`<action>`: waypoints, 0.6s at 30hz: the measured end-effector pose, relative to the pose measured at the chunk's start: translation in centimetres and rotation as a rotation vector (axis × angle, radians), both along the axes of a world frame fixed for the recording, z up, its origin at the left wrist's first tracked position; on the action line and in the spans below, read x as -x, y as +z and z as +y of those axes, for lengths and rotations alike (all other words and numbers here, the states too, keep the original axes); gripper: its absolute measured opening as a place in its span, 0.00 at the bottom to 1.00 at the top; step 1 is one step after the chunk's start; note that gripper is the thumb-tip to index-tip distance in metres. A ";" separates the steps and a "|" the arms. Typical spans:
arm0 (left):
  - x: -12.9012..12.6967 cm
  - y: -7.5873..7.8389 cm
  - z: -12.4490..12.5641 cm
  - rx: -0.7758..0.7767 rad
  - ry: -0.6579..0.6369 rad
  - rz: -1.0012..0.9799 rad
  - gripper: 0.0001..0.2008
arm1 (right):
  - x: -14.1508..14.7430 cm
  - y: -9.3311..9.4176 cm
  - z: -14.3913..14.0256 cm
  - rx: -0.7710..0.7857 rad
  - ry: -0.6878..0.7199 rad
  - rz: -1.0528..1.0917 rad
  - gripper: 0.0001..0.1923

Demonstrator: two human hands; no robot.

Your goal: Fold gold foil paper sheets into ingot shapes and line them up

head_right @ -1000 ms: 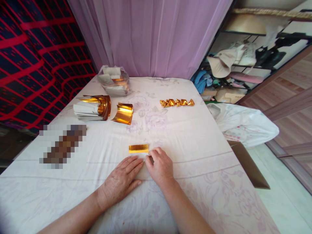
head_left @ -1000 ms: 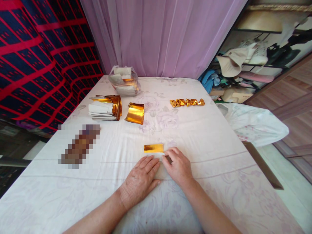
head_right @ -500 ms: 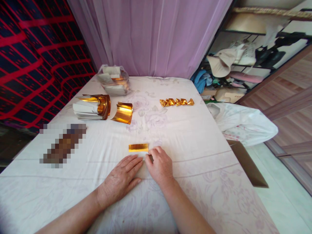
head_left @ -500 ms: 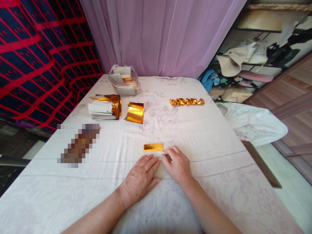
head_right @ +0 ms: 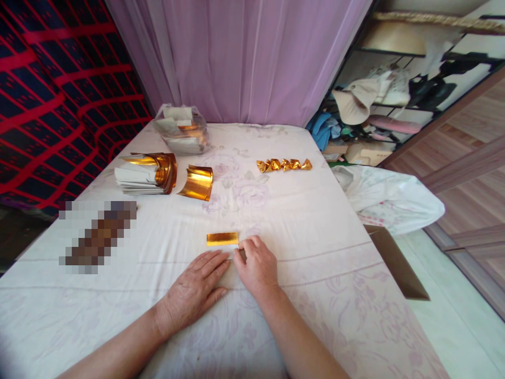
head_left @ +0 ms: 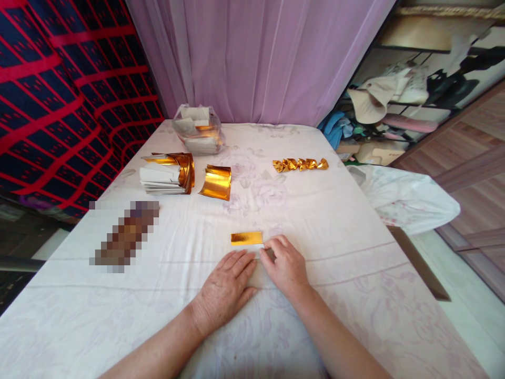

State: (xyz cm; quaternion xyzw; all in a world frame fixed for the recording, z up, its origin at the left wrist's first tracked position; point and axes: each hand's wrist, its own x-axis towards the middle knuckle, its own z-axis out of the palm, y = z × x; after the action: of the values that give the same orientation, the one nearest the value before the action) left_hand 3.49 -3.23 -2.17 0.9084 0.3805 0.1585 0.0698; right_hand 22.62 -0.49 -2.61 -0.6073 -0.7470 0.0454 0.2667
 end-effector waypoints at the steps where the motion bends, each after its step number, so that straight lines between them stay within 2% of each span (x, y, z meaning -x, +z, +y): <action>1: 0.0 0.0 0.0 -0.003 0.001 0.004 0.23 | 0.0 0.0 0.0 0.001 0.000 -0.003 0.04; 18: 0.0 0.3 0.1 -0.010 -0.013 0.020 0.23 | 0.1 -0.2 0.1 -0.003 -0.042 -0.031 0.03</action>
State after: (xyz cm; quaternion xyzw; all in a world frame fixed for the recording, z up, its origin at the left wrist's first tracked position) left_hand 3.48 -3.13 -1.89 0.9128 0.3744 0.1508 0.0625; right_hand 22.50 -0.37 -2.78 -0.6231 -0.7383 0.0293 0.2566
